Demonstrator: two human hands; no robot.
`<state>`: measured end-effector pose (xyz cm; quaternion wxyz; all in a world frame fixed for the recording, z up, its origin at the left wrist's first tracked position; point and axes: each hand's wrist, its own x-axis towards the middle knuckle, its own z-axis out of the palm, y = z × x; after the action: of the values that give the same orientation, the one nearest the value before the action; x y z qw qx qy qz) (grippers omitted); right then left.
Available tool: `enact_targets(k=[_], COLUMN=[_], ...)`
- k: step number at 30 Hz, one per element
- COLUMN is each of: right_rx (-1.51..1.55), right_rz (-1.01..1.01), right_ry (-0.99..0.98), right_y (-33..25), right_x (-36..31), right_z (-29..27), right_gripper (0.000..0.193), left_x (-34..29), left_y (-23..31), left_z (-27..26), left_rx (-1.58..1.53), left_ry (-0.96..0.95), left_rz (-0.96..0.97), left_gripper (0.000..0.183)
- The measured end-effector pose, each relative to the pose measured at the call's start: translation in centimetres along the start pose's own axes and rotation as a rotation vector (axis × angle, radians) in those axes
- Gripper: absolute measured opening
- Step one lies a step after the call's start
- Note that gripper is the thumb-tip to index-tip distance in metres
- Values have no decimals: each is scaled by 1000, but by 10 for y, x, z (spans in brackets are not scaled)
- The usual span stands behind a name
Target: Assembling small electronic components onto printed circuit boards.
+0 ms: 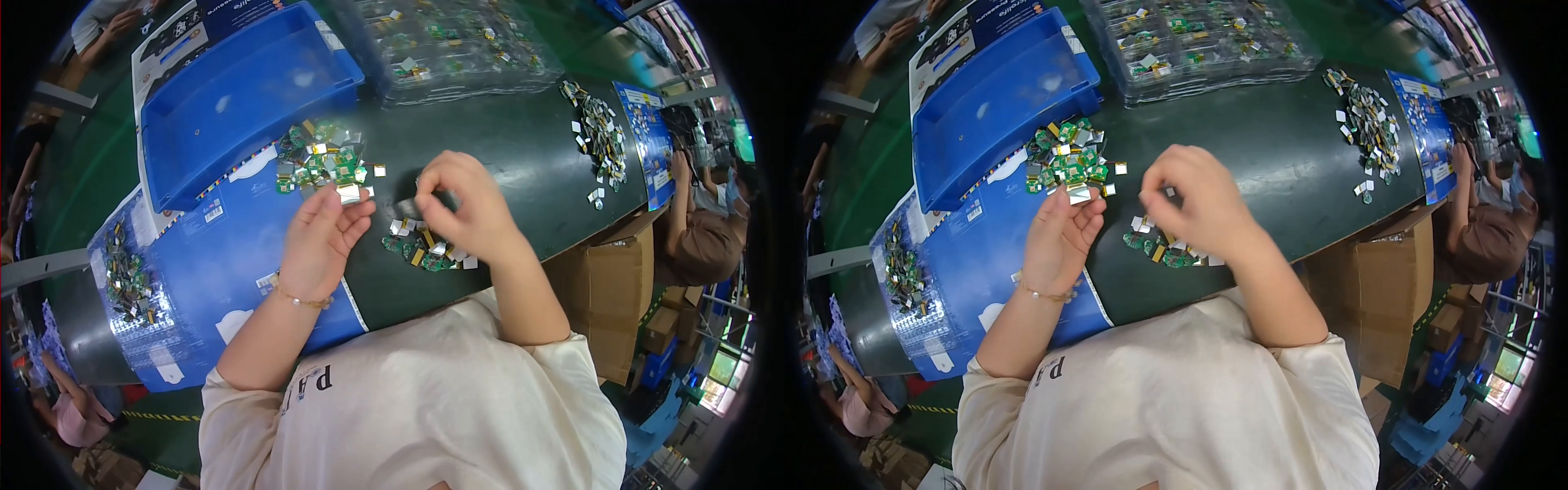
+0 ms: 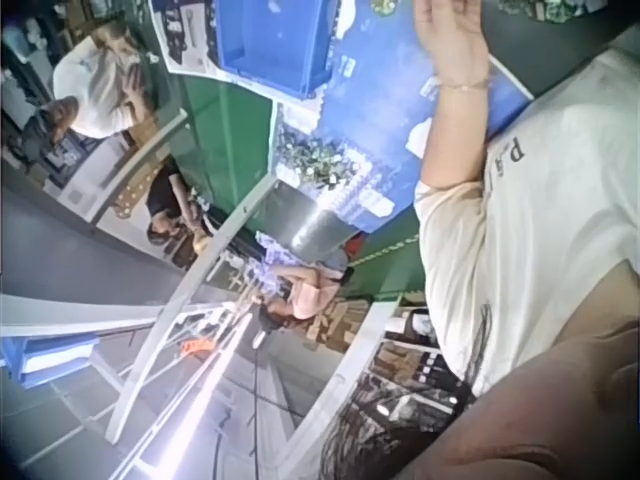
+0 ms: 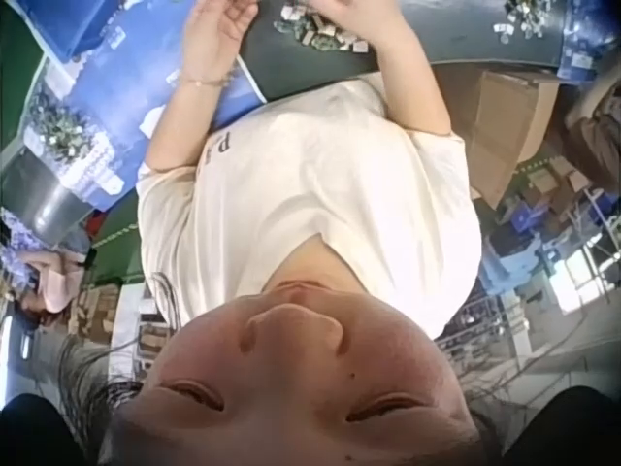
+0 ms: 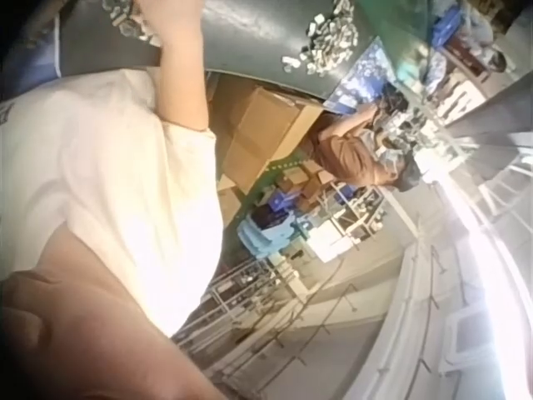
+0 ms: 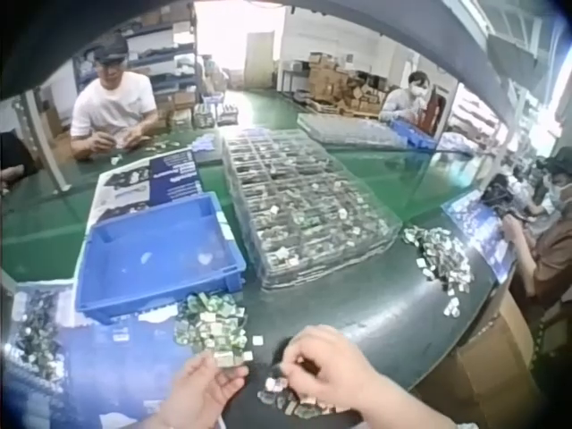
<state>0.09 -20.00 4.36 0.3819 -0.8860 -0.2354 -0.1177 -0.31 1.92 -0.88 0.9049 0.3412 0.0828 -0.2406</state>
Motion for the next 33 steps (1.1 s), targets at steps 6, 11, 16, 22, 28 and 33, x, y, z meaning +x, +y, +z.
enact_targets(k=[6, 11, 16, 22, 28, 33], right_rx=[56, 258, 312, -206, -401, -378], right_rz=[-39, 24, 130, 289, 286, 266], right_ry=[46, -10, 32, 18, -21, 86], right_y=[-7, -13, -8, 34, 27, 22], right_x=[6, 5, 0, -12, -11, -9], right_z=[7, 26, 16, 3, 13, 12], right_gripper=[18, 20, 11, 5, 11, 17], left_x=[-2, -8, -4, 1, 5, 4], left_y=[0, -9, -4, 4, 10, 16], left_z=[6, 8, 4, 5, 3, 11], left_rx=[-8, -10, 19, -24, 90, -318], left_ry=[-44, -146, -59, 73, 107, -29], left_rz=[-25, -39, -45, -40, 9, 62], left_gripper=[24, 25, 24, 25, 32, 44])
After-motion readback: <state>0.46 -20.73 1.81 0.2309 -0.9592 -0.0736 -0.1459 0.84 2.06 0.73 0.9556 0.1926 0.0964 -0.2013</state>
